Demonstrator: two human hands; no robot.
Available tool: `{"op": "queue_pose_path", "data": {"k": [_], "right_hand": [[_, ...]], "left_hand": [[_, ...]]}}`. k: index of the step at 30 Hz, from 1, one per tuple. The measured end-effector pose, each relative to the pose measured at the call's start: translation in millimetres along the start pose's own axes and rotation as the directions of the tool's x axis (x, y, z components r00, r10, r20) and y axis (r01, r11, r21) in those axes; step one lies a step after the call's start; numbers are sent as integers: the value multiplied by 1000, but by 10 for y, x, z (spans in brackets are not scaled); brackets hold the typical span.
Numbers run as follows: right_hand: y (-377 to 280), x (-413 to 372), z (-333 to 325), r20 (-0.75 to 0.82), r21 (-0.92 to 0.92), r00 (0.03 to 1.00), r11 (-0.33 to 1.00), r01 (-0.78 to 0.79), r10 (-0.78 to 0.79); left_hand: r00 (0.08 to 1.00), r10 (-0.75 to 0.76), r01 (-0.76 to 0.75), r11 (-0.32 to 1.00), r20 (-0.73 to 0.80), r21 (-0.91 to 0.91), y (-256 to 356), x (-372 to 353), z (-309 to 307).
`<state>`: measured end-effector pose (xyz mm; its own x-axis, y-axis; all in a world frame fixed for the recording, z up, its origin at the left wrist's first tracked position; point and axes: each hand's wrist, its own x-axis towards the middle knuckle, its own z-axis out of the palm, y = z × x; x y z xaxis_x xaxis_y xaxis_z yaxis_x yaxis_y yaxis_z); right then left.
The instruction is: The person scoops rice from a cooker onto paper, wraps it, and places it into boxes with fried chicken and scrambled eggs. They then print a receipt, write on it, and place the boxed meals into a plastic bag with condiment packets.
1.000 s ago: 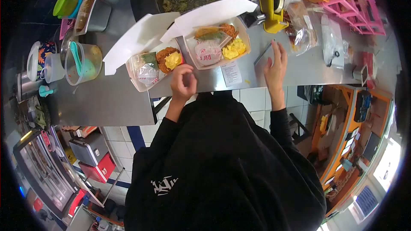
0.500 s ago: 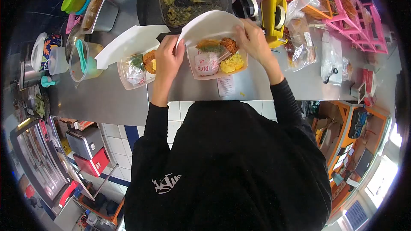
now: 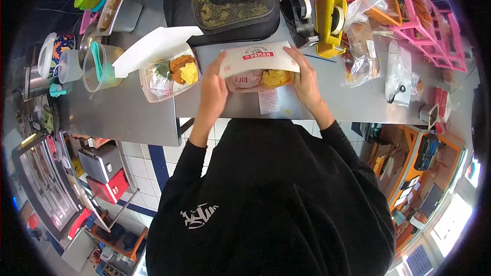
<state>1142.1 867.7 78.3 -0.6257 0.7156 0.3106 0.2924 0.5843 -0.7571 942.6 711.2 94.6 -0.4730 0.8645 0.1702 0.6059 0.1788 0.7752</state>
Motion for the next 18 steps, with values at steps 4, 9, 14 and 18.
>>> {"op": "queue_pose_path", "data": {"k": [4, 9, 14, 18], "right_hand": [[-99, 108, -54, 75, 118, 976, 970, -214, 206], [29, 184, -230, 399, 340, 865, 827, -447, 304], [179, 114, -406, 546, 492, 795, 668, -559, 263], [124, 63, -277, 410, -196, 867, 956, -217, 281]], "left_hand": [[996, 23, -27, 999, -88, -45, -52, -16, 161], [999, -49, 48, 997, -20, -58, -72, 5, 125], [989, -8, 26, 992, 145, -126, -208, -78, 76], [900, -45, 196, 930, 435, -310, -310, 53, -201]]}}
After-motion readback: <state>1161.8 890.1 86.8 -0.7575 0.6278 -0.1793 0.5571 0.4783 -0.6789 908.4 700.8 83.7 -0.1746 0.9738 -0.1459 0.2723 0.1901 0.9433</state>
